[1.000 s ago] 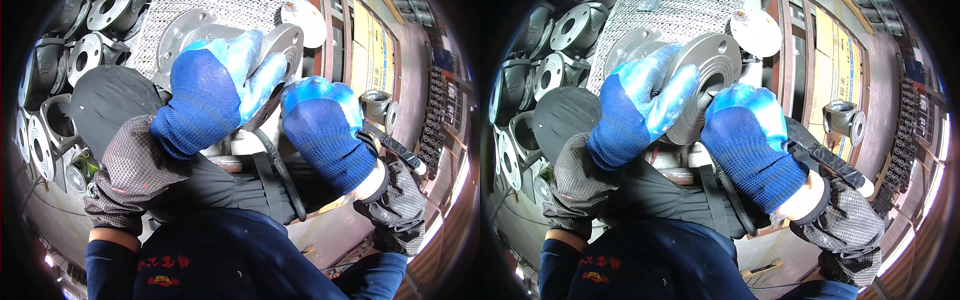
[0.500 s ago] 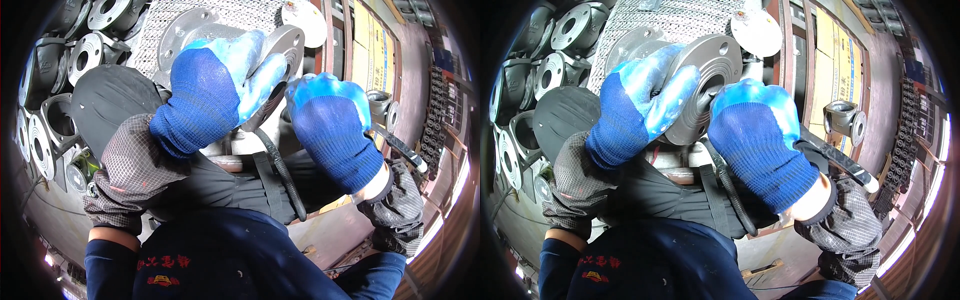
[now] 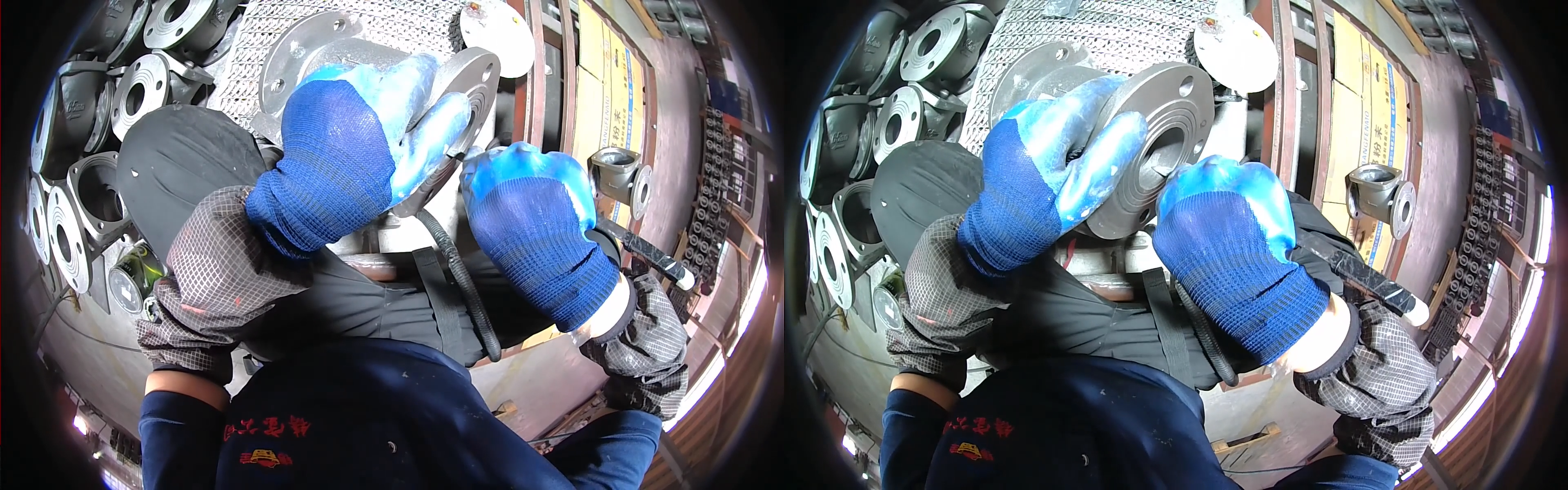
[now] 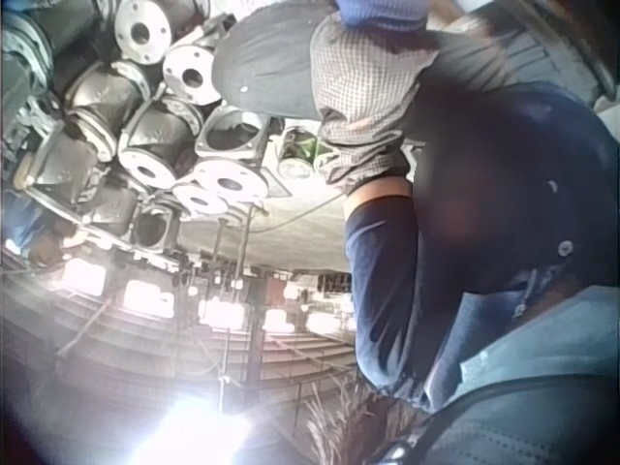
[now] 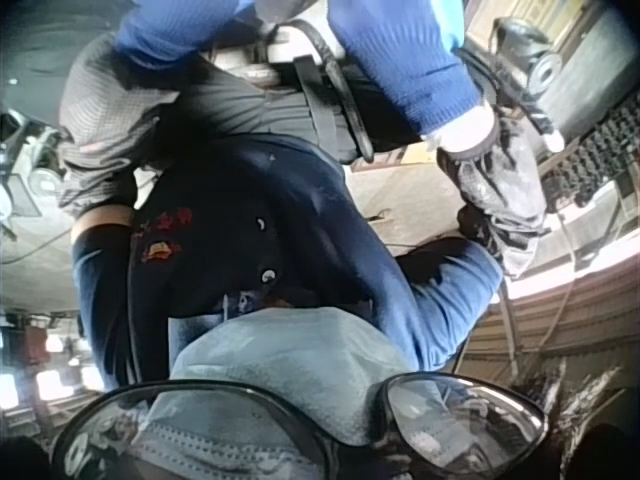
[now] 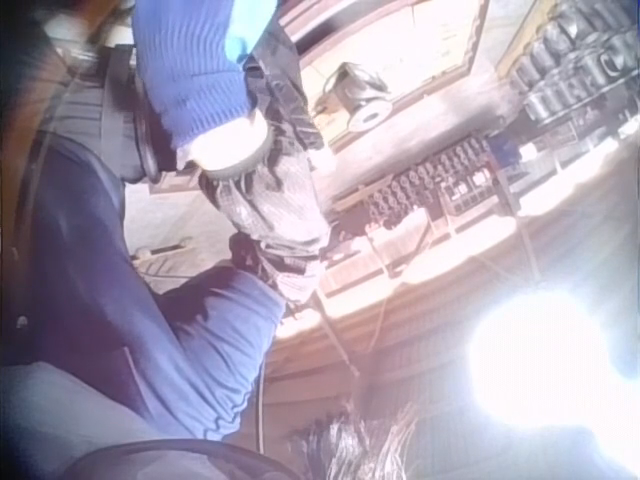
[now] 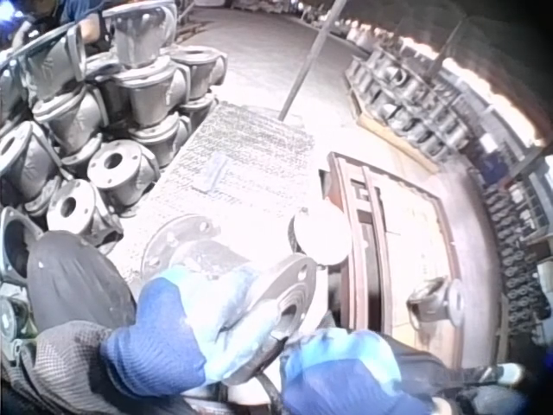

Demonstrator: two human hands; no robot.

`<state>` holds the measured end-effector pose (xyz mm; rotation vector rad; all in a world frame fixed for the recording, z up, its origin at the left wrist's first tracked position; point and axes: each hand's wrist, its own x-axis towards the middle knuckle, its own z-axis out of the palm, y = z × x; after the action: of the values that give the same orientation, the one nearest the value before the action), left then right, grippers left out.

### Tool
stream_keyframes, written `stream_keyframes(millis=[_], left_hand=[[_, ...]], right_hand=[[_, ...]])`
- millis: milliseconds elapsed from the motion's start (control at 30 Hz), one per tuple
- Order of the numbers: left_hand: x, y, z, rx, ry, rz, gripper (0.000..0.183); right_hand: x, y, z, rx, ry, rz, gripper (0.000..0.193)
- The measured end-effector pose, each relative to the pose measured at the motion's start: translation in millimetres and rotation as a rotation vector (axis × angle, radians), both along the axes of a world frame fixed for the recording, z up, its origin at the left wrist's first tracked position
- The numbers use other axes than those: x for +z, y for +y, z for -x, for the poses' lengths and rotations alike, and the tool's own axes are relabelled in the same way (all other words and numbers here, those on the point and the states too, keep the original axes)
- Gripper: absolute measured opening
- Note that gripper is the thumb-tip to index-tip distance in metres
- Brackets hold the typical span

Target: The person uses a handheld deburring tool to clean the interior and edges of a metal flange casting, turning the object over to reach different sides. They then use a small pick to scrape residue from the exterior surface and recessed areas of the casting.

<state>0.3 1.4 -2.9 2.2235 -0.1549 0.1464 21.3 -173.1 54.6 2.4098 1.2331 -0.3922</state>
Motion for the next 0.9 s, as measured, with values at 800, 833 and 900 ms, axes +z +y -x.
stream_keyframes(millis=[800,833,900], left_hand=[[3.7,-2.2,-0.8,-0.040,0.000,0.025,0.034],[5.8,-1.5,-1.0,-0.042,0.009,0.030,0.034],[4.6,-0.9,-0.3,-0.036,-0.027,0.015,0.034]], right_hand=[[1.6,-11.4,-7.9,-0.209,0.032,0.069,0.015],[-0.1,-11.8,-7.5,-0.217,0.019,0.072,0.016],[0.3,-17.0,-6.7,-0.142,-0.029,-0.001,0.022]])
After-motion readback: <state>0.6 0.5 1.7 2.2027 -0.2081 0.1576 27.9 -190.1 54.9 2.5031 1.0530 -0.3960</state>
